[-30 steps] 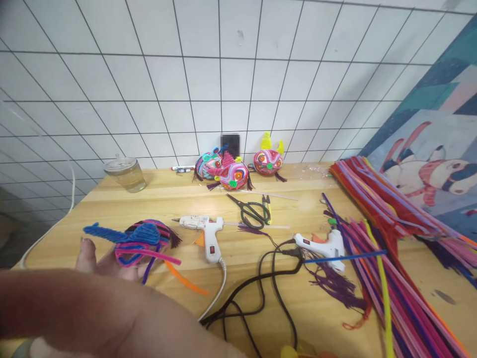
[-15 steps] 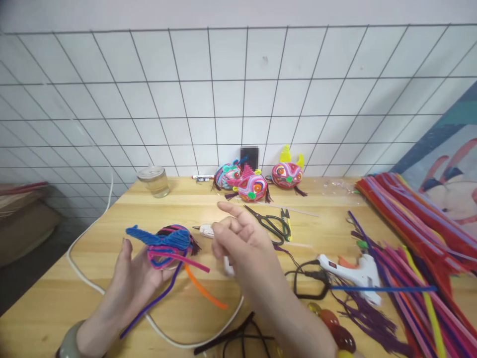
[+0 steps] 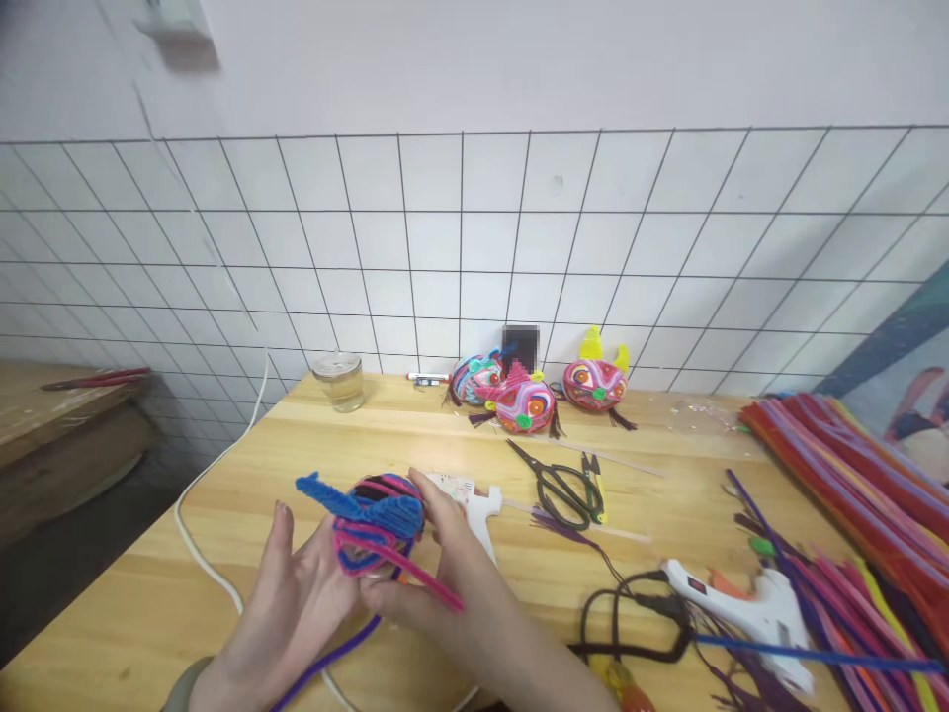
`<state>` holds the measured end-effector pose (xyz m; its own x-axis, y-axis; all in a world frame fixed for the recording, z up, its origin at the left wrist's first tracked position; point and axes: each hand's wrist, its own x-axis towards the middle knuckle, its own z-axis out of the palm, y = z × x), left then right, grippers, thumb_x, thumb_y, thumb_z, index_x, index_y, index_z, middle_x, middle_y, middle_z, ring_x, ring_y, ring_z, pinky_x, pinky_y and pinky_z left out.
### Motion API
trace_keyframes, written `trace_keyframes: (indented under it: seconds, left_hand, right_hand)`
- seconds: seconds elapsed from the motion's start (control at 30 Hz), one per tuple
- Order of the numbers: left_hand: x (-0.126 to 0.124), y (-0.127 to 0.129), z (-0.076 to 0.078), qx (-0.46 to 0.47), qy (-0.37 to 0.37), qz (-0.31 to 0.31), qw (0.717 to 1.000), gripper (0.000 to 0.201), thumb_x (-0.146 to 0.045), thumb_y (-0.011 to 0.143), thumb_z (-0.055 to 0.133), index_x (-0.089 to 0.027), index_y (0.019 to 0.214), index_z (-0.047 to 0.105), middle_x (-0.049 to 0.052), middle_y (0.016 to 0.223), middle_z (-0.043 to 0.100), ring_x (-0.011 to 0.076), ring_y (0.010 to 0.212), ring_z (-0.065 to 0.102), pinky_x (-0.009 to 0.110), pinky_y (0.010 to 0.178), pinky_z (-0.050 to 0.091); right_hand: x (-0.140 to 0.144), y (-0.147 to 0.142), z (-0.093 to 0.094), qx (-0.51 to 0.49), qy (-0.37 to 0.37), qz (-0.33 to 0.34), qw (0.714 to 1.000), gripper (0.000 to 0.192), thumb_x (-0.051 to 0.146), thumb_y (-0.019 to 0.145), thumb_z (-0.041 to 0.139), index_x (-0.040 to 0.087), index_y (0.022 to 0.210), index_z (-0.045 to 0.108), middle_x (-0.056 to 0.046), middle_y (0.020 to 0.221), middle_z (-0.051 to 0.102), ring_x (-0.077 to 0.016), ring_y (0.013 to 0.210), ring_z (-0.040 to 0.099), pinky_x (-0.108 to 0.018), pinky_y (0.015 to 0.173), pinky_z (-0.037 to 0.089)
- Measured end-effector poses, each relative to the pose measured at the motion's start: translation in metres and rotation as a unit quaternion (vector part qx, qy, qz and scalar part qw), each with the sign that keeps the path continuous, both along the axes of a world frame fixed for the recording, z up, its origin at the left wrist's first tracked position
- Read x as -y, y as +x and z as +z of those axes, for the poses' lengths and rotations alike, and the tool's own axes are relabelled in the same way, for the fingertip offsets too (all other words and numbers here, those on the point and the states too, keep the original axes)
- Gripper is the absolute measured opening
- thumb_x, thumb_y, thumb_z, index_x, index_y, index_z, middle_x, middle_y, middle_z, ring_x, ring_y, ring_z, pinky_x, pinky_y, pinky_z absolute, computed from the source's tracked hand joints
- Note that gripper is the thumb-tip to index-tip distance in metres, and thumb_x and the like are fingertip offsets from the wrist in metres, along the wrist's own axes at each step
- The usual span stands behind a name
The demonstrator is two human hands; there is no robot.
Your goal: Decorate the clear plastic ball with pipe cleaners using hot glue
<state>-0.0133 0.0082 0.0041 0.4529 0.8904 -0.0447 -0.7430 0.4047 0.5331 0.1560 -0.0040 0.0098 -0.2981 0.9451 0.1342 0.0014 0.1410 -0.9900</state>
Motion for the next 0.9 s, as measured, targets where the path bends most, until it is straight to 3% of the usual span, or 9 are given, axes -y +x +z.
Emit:
trace_keyframes:
  seconds: [0.17, 0.27, 0.37, 0.47, 0.53, 0.6, 0.73, 0.9]
  left_hand:
    - [0.013, 0.002, -0.006, -0.026, 0.040, -0.015, 0.999, 0.066, -0.067, 0.082, 0.035, -0.035, 0.140, 0.037, 0.006, 0.140, 0.051, 0.0279, 0.131, 0.041, 0.048, 0.107, 0.029]
    - [0.011, -0.001, -0.006, -0.080, 0.071, -0.010, 0.994, 0.074, -0.072, 0.077, 0.041, -0.034, 0.140, 0.034, 0.012, 0.137, 0.052, 0.0319, 0.120, 0.052, 0.048, 0.090, 0.046]
    - [0.000, -0.006, -0.006, -0.193, 0.080, 0.072, 0.975, 0.071, -0.068, 0.072, 0.054, -0.030, 0.130, 0.042, 0.014, 0.116, 0.065, 0.0269, 0.082, 0.069, 0.033, 0.053, 0.054]
    - [-0.013, -0.012, -0.008, -0.293, 0.044, 0.204, 0.933, 0.040, -0.056, 0.073, 0.064, -0.021, 0.091, 0.057, 0.000, 0.067, 0.066, 0.0101, 0.039, 0.054, 0.017, 0.032, 0.035]
    - [-0.019, -0.015, -0.009, -0.326, 0.024, 0.231, 0.917, 0.040, -0.053, 0.070, 0.069, -0.018, 0.064, 0.050, -0.008, 0.041, 0.048, 0.0036, 0.029, 0.037, 0.013, 0.030, 0.023]
    - [-0.021, -0.018, -0.010, -0.335, 0.012, 0.224, 0.915, 0.043, -0.050, 0.067, 0.072, -0.018, 0.055, 0.046, -0.011, 0.032, 0.039, 0.0017, 0.027, 0.029, 0.013, 0.031, 0.019]
    - [-0.022, -0.020, -0.010, -0.322, 0.003, 0.197, 0.926, 0.038, -0.045, 0.060, 0.079, -0.016, 0.056, 0.054, -0.006, 0.035, 0.052, 0.0025, 0.028, 0.036, 0.013, 0.032, 0.023]
    - [-0.024, -0.021, -0.007, -0.300, 0.003, 0.179, 0.937, 0.032, -0.037, 0.055, 0.084, -0.014, 0.062, 0.063, 0.000, 0.050, 0.066, 0.0074, 0.040, 0.055, 0.015, 0.038, 0.038]
  right_hand:
    - [0.006, -0.006, 0.001, -0.025, -0.003, -0.004, 1.000, 0.087, 0.033, 0.071, 0.079, 0.027, 0.142, 0.030, -0.009, 0.144, 0.042, -0.0263, 0.134, 0.036, -0.043, 0.111, 0.026]
    - [0.000, -0.002, 0.010, -0.068, -0.053, 0.025, 0.996, 0.088, 0.038, 0.071, 0.078, 0.026, 0.143, 0.028, -0.010, 0.142, 0.044, -0.0271, 0.128, 0.045, -0.044, 0.106, 0.035]
    - [-0.007, 0.006, 0.019, -0.104, -0.079, 0.034, 0.991, 0.075, 0.043, 0.073, 0.075, 0.025, 0.137, 0.039, -0.009, 0.131, 0.057, -0.0277, 0.121, 0.052, -0.045, 0.103, 0.038]
    - [-0.009, 0.012, 0.023, -0.119, -0.084, 0.033, 0.989, 0.053, 0.043, 0.078, 0.070, 0.024, 0.124, 0.055, -0.007, 0.125, 0.062, -0.0278, 0.122, 0.051, -0.045, 0.106, 0.033]
    - [-0.009, 0.013, 0.023, -0.129, -0.097, 0.040, 0.986, 0.046, 0.042, 0.080, 0.070, 0.023, 0.120, 0.058, -0.007, 0.127, 0.062, -0.0279, 0.124, 0.049, -0.046, 0.108, 0.031]
    - [-0.009, 0.012, 0.021, -0.145, -0.103, 0.038, 0.983, 0.044, 0.042, 0.078, 0.071, 0.022, 0.116, 0.061, -0.008, 0.127, 0.062, -0.0286, 0.125, 0.049, -0.048, 0.108, 0.030]
    - [-0.009, 0.008, 0.018, -0.157, -0.098, 0.030, 0.982, 0.040, 0.043, 0.076, 0.072, 0.020, 0.107, 0.067, -0.009, 0.125, 0.063, -0.0303, 0.123, 0.050, -0.050, 0.107, 0.031]
    - [-0.010, 0.009, 0.017, -0.139, -0.090, 0.029, 0.986, 0.040, 0.042, 0.077, 0.072, 0.020, 0.110, 0.066, -0.008, 0.126, 0.062, -0.0287, 0.124, 0.050, -0.048, 0.107, 0.032]
